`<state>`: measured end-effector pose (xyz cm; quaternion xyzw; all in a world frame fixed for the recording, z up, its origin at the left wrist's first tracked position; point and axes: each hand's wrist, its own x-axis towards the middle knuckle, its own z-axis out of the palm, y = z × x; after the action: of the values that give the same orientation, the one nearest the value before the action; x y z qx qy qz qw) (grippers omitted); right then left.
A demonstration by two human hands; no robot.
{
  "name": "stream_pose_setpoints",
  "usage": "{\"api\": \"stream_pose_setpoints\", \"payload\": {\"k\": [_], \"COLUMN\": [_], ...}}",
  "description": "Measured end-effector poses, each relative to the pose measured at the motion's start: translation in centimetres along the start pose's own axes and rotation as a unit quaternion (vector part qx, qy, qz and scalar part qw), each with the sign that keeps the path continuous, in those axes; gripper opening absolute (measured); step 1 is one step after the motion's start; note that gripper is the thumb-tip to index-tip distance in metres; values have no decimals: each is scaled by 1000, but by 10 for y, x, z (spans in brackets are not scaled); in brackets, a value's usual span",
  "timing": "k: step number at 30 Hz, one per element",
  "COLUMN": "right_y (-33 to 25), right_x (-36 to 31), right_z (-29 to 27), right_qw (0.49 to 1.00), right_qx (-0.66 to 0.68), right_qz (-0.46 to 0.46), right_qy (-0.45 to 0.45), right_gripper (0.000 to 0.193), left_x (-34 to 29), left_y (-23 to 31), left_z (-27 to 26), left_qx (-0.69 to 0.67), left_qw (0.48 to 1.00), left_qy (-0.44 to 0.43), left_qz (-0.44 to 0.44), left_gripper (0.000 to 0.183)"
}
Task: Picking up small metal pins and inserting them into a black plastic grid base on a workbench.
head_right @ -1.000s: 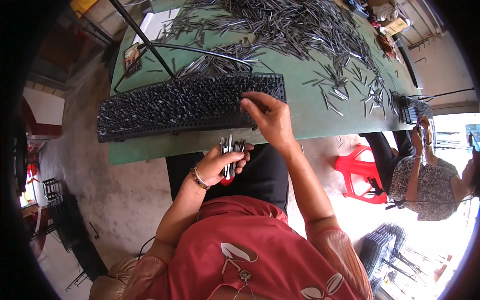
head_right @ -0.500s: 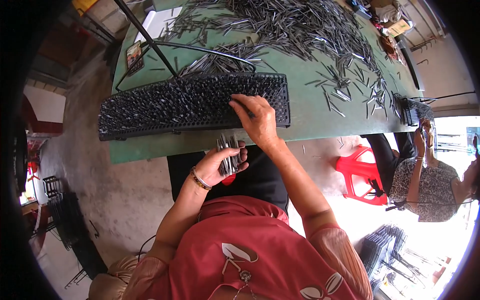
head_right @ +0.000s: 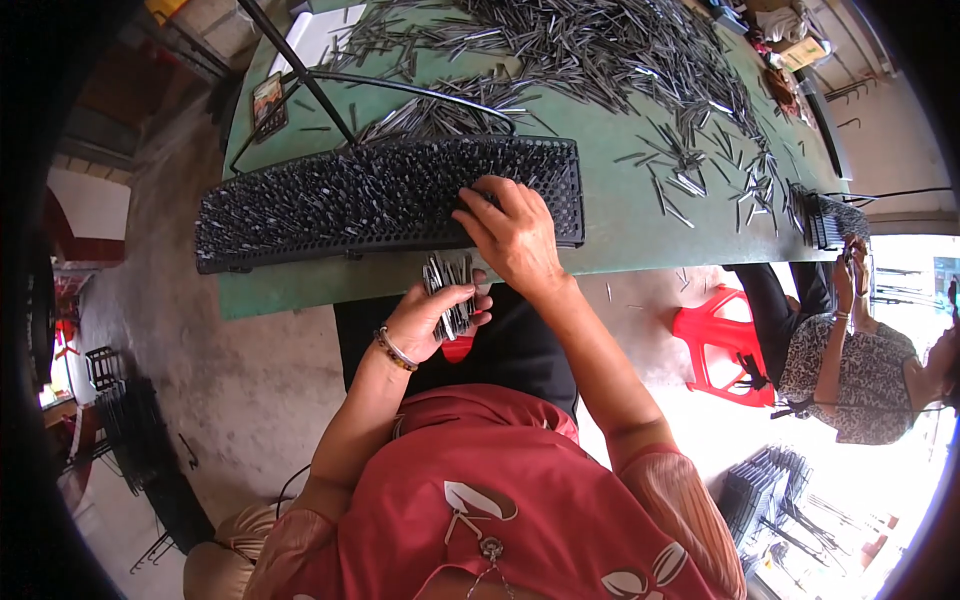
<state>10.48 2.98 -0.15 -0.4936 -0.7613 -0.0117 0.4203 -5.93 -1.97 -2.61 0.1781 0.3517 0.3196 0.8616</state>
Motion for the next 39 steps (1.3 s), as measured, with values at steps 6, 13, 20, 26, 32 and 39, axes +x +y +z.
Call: {"api": "stream_pose_setpoints", "payload": {"k": [6,13,20,26,32,39], "right_y": [-19,-9,-10,0,11,-1], "right_x": [-7,-12,-13,4,0,-4], "right_z": [-32,-41,-40,-31,-13,-14], "right_qw": [922,840,851,891,938,947], "right_qx": [206,309,309,285,214,198], "right_qz": [259,366,355,348,272,252], "right_qy": [-201,-253,-233,-62,-11,-1], "right_gripper": [17,17,18,21,17,15], "left_x": [-2,-2,4,7,3,2], "left_y": [3,1,-3,-1,-3,-1], "left_z": [4,16,10,3,4,7], "left_qx": [53,95,156,28,24,44], "left_qw": [997,992,982,998,1000,999], "left_qy": [0,1,21,37,15,26], "left_qz": [50,86,106,39,8,1], "left_gripper": [22,22,17,17,18,26]}}
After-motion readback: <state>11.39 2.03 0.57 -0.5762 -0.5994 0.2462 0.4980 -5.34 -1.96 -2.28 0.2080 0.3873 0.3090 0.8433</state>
